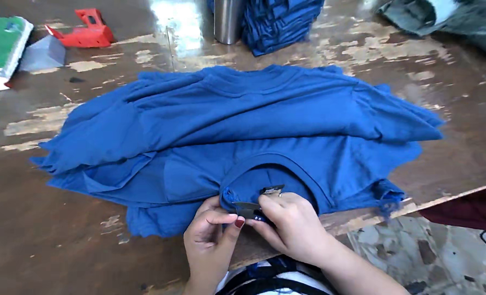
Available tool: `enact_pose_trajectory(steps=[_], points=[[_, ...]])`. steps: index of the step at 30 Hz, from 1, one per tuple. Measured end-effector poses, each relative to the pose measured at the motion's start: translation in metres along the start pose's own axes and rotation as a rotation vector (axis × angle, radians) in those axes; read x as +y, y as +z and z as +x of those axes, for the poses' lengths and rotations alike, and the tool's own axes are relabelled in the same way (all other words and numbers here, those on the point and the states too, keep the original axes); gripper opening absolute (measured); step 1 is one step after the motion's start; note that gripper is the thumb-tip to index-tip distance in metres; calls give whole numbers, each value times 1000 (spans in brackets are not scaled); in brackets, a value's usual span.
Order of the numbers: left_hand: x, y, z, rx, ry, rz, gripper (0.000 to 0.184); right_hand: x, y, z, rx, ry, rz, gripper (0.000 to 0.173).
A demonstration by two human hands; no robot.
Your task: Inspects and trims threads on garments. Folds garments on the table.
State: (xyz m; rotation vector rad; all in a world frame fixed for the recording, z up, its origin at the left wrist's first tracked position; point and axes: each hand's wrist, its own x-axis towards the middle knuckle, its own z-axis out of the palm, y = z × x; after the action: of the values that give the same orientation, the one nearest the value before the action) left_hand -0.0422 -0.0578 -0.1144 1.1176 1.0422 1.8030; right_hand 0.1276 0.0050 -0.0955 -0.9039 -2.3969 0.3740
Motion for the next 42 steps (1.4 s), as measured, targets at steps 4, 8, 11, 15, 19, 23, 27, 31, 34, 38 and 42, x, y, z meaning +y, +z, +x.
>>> enact_pose_trajectory(steps=[4,8,11,15,19,23,27,31,34,38,42], points=[[1,-2,-2,-19,7,-3,11,0,1,4,13,39,76,43],[4,-4,-4,-31,152,295,12,-7,-1,12,48,21,520,37],[25,-15,-4,-211,294,540,10,-17,15,19,86,13,919,26],[73,-38,5,-738,84,613,17,-18,21,19,210,248,1127,15],[69,-34,14,-603,26,1025,56,-14,21,17,220,354,1271,18],[34,-3,17,-337,176,1284,60,-14,22,15,216,387,1225,14],[38,-15,18,-495,249,1057,44,-11,21,16,210,424,1343,13],[59,-41,20,-946,93,728,30,-11,22,17,200,429,1381,14],[65,-49,21,-938,23,744,28,-12,20,17,180,430,1385,13],[67,-53,28,-796,46,909,26,1,-9,1,173,190,1134,6],[70,-62,34,-785,95,854,29,55,-82,-42,196,88,595,13]])
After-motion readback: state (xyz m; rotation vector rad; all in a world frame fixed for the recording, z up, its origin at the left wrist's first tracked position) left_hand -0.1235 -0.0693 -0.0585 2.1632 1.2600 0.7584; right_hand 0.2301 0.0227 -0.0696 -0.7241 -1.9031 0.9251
